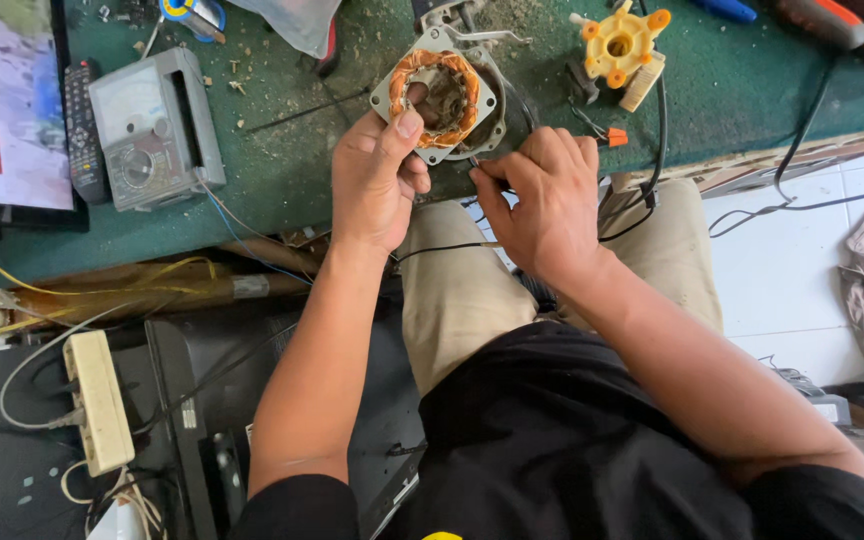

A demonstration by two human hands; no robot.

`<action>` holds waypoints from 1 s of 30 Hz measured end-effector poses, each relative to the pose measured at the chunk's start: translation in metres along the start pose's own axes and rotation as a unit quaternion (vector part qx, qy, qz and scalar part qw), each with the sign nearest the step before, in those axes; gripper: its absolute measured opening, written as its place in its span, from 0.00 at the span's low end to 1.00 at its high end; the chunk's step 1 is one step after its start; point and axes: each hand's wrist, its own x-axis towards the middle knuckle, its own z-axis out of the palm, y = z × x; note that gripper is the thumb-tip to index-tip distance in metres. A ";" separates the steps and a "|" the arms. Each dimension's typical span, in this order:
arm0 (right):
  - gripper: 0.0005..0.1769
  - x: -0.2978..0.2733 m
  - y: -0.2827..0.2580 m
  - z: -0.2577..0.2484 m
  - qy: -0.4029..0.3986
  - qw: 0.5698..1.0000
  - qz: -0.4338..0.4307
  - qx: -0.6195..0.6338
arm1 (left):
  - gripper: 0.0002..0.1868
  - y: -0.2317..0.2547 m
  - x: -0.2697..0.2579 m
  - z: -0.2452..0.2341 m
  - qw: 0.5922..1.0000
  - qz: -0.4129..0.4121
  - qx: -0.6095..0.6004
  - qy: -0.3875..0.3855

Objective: The person holds a disassembled motor stator and uses their hands to pull and separate the copper windings from the metal core. They continue to manipulate the wires and the stator housing on the workbench.

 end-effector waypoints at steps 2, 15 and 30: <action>0.09 0.001 0.004 -0.004 -0.066 0.997 0.029 -0.010 | 0.32 0.000 0.000 0.000 1.000 0.002 -0.003 0.001; 0.12 0.017 0.011 -0.037 -0.082 0.996 -0.033 0.028 | 0.29 0.014 -0.002 0.003 0.999 -0.047 -0.002 0.021; 0.08 0.007 -0.006 -0.001 0.038 0.998 -0.002 0.044 | 0.22 0.009 0.001 -0.001 0.999 -0.039 -0.004 0.010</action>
